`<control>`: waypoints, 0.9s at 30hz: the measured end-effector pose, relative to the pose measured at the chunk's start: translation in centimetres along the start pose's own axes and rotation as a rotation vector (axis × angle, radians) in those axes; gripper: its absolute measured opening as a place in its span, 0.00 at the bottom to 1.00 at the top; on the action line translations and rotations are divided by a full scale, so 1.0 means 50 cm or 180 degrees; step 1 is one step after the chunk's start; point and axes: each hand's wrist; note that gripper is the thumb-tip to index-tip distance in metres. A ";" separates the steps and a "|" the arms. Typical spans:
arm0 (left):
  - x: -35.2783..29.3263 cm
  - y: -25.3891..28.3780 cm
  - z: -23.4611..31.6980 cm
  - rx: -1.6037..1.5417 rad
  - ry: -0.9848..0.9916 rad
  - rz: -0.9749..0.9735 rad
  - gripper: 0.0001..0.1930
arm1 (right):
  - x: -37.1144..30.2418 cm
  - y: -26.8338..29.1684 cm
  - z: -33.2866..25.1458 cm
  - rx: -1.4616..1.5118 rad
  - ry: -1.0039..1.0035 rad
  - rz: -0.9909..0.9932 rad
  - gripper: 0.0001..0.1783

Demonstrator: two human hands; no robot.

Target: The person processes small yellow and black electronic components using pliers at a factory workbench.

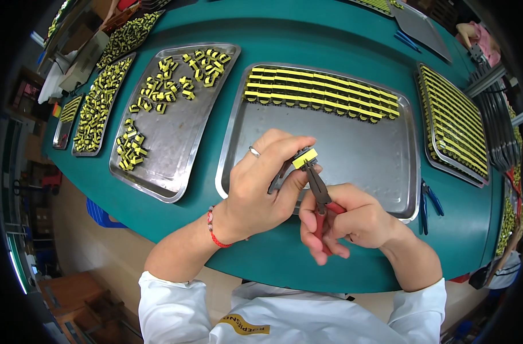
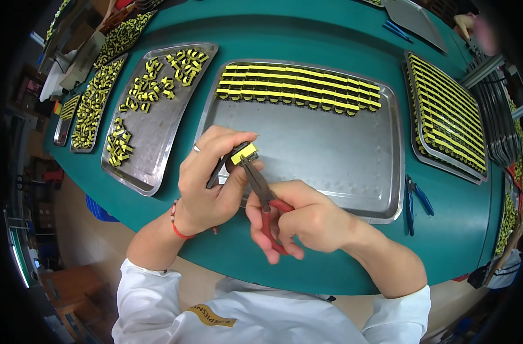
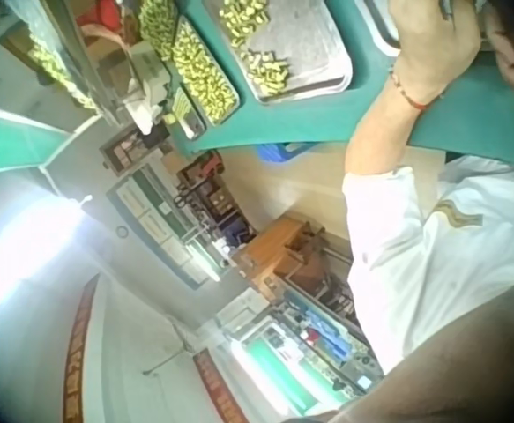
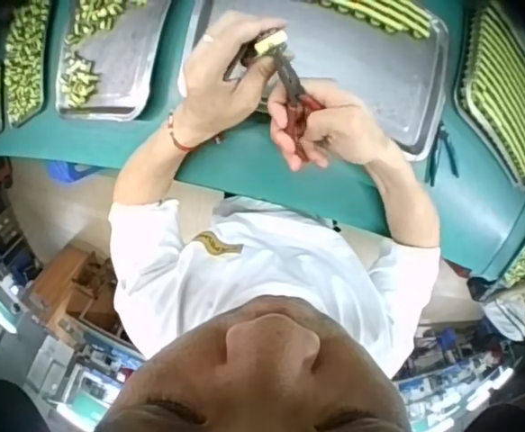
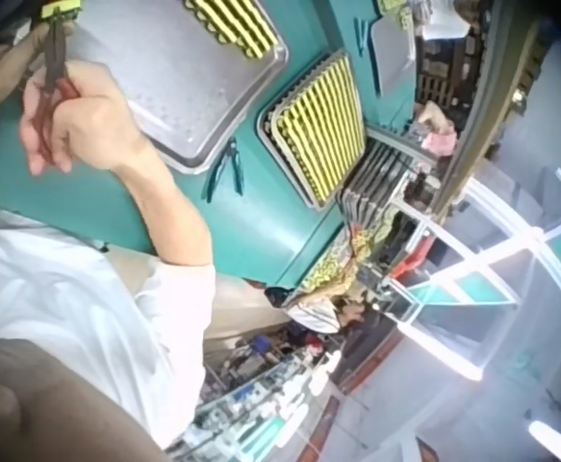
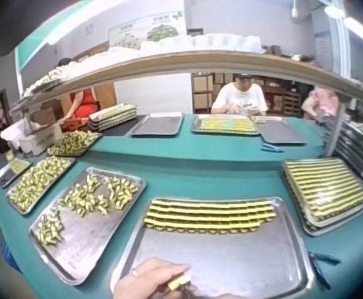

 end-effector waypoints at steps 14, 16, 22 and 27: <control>-0.017 -0.027 0.038 -0.1210 0.1175 -0.0060 0.12 | 0.045 0.026 0.031 -0.4782 0.2824 0.2613 0.23; -0.022 -0.027 0.038 -0.1207 0.1226 -0.0242 0.14 | 0.042 0.030 0.032 -0.5121 0.3007 0.2659 0.23; -0.010 -0.007 0.017 -0.4197 0.2321 0.0386 0.35 | 0.035 -0.001 0.042 -0.4100 0.2686 0.2310 0.20; -0.011 -0.014 0.025 -0.4988 0.1911 0.0595 0.39 | 0.050 -0.004 0.058 -0.3606 0.2346 0.2356 0.17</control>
Point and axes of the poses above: each hand's wrist, its own x-axis towards the middle knuckle, its own y-axis out of the back of the hand, z = x × y, and after that the axes turned 11 degrees about -z, right-handed
